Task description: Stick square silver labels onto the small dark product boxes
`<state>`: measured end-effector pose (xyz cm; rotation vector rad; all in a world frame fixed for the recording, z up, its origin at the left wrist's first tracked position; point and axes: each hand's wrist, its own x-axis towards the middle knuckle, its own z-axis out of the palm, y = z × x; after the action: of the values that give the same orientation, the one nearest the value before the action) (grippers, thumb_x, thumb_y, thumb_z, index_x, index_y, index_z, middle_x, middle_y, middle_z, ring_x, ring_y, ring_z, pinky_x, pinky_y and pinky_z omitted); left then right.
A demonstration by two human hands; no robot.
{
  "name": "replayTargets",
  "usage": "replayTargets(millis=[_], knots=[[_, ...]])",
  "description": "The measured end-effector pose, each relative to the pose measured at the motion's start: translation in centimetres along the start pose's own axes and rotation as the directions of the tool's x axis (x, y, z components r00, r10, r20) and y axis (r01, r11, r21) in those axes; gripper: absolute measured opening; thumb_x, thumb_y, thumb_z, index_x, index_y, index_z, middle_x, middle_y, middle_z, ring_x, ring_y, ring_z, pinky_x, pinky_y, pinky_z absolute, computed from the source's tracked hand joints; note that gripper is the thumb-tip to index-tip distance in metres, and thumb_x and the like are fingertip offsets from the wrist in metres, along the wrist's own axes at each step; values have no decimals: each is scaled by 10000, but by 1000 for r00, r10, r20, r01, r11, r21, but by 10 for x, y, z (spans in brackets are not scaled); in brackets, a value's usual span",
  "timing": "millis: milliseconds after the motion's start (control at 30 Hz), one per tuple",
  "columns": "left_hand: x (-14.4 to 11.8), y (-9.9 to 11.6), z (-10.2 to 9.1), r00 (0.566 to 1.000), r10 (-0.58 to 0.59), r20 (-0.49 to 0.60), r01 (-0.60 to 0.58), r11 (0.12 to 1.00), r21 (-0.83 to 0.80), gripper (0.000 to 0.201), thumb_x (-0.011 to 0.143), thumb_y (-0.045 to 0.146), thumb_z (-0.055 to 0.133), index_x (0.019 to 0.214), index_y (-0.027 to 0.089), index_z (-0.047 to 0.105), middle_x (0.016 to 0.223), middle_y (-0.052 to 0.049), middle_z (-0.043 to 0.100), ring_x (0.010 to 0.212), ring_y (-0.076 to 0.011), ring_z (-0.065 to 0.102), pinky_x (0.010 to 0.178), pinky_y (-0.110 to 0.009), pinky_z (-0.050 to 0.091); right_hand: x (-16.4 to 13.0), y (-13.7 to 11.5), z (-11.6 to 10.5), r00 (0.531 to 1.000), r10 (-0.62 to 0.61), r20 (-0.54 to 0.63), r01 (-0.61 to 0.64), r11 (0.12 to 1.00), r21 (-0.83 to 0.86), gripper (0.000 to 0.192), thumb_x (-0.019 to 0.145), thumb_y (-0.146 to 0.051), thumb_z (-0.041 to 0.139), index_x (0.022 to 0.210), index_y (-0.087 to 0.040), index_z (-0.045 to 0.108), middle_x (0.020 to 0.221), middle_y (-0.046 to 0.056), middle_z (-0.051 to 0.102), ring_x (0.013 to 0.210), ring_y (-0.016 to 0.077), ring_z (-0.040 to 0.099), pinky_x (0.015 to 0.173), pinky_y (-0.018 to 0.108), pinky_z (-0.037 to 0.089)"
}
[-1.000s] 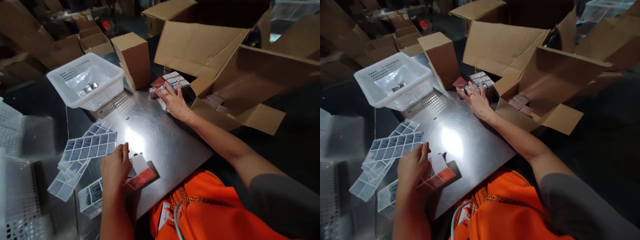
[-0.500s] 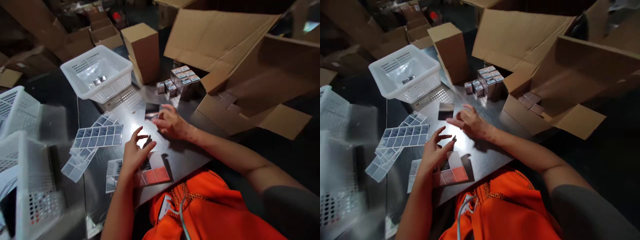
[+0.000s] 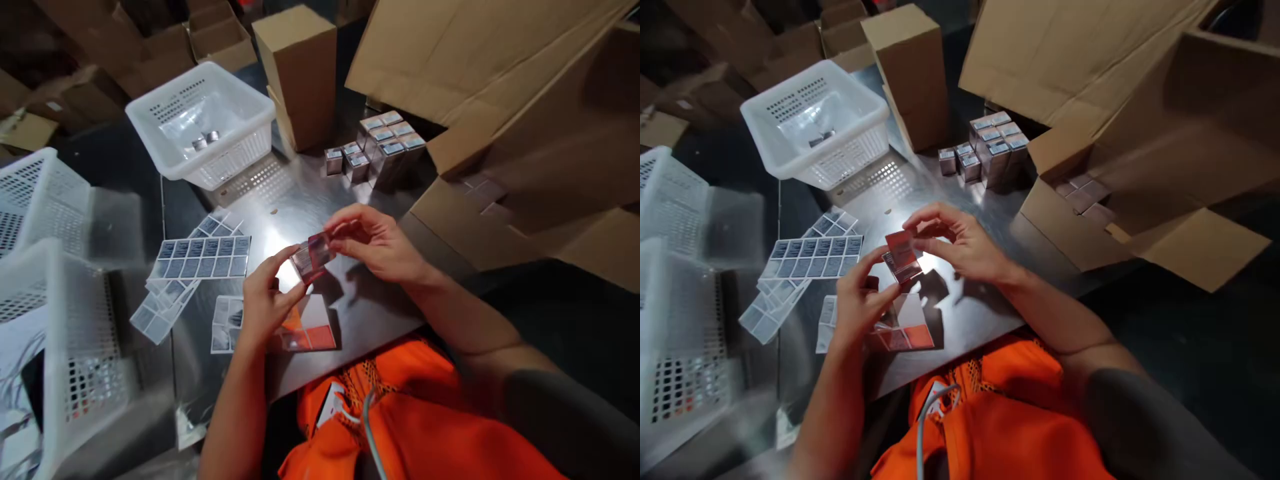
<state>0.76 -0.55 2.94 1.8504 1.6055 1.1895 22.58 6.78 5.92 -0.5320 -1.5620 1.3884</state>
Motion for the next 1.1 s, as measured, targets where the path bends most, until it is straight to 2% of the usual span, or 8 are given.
replayTargets(millis=[67,133,300,900,1033,1100], knots=[[-1,2,1,1000,17,7,-17,1000,9,522,743,192,805,1249,286,719,983,30,768,435,-6,345,419,-168,303,-4,2,6,985,170,33,-172,981,92,339,864,-243,790,1131,-225,582,843,-40,693,823,126,691,816,280,575],[-2,3,2,1000,24,10,-25,1000,12,527,738,178,802,1247,283,717,977,35,768,428,-5,356,420,-169,311,-7,4,10,962,272,19,-272,953,132,492,806,-233,827,1179,-237,507,776,-67,681,822,135,697,783,273,572],[-2,5,2,1000,19,2,-19,1000,25,510,733,180,795,1229,267,718,972,29,771,428,-11,381,434,-172,334,-9,2,12,927,373,-47,-363,920,147,608,745,-215,853,1167,-259,417,770,-77,688,845,154,707,792,292,585],[-4,6,2,998,58,7,-58,992,116,499,764,259,829,1248,276,708,1001,17,757,459,-27,422,461,-186,360,-10,1,15,919,388,-75,-379,919,106,582,748,-226,837,1124,-262,394,750,-86,675,856,155,723,806,291,609],[-6,3,2,998,68,-2,-67,989,134,492,783,327,828,1258,277,709,1026,-4,757,470,-33,440,455,-187,367,-11,4,18,926,355,-131,-353,935,38,594,747,-261,851,1133,-261,399,719,-75,662,919,190,731,769,294,603],[-7,3,3,998,64,2,-64,987,149,488,786,347,826,1256,279,712,1040,-15,755,478,-38,446,456,-191,369,-11,6,18,930,322,-176,-336,940,-59,610,752,-304,867,1156,-262,412,672,-80,624,929,217,735,747,309,599]])
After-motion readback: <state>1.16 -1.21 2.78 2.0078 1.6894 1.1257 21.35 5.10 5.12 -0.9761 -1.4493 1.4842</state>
